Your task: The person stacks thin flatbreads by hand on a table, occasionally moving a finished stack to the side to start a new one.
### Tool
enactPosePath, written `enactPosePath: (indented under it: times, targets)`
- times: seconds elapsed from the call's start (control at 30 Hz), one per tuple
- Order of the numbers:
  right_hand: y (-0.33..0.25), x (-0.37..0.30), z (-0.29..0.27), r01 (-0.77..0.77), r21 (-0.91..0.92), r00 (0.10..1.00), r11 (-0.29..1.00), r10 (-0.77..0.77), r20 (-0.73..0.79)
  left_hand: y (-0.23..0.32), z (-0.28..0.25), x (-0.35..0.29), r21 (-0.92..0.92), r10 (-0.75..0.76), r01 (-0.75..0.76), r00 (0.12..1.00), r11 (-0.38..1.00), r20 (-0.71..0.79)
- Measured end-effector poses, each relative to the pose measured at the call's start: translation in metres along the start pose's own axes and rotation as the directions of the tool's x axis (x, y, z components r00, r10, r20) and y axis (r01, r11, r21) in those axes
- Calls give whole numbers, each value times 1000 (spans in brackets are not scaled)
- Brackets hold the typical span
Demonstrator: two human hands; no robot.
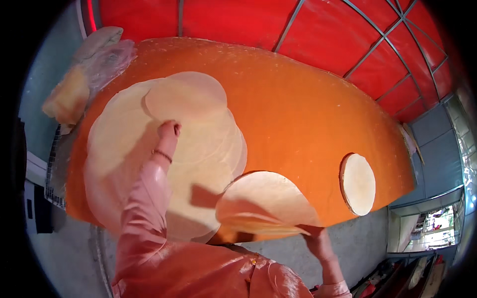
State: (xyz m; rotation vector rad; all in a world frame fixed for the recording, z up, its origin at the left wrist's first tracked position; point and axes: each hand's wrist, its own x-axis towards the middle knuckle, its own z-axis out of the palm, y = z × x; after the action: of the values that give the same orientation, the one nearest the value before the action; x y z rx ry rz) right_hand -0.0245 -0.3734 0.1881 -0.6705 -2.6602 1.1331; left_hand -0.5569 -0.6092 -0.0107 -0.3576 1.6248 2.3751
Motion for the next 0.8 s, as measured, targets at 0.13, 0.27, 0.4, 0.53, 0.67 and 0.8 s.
enactPosePath:
  times: [0.13, 0.27, 0.4, 0.53, 0.67, 0.8]
  targets:
    - [-19, 4, -42, -22, -12, 1000, 1000, 22, -10, -7, -69, -142, -9, 4, -4, 999, 1000, 54]
    - [1, 17, -68, -130, -133, 984, 982, 145, 105, -18, -119, -259, -23, -106, 104, 990, 994, -91]
    - [34, 87, -80, -32, -514, 959, 857, 171, 225, -32, -156, -311, 126, -146, 176, 965, 976, -220]
    - [6, 210, -97, 401, -728, 916, 556, -213, 341, -26, -158, -337, 152, -173, 188, 979, 970, -111]
    - [-139, 195, -119, 575, -551, 760, 605, -645, 85, -25, -170, -347, 122, -210, 213, 977, 969, -39]
    - [-195, 130, -47, 585, -463, 783, 666, -613, 107, -39, -189, -352, -25, -175, 176, 983, 984, 46]
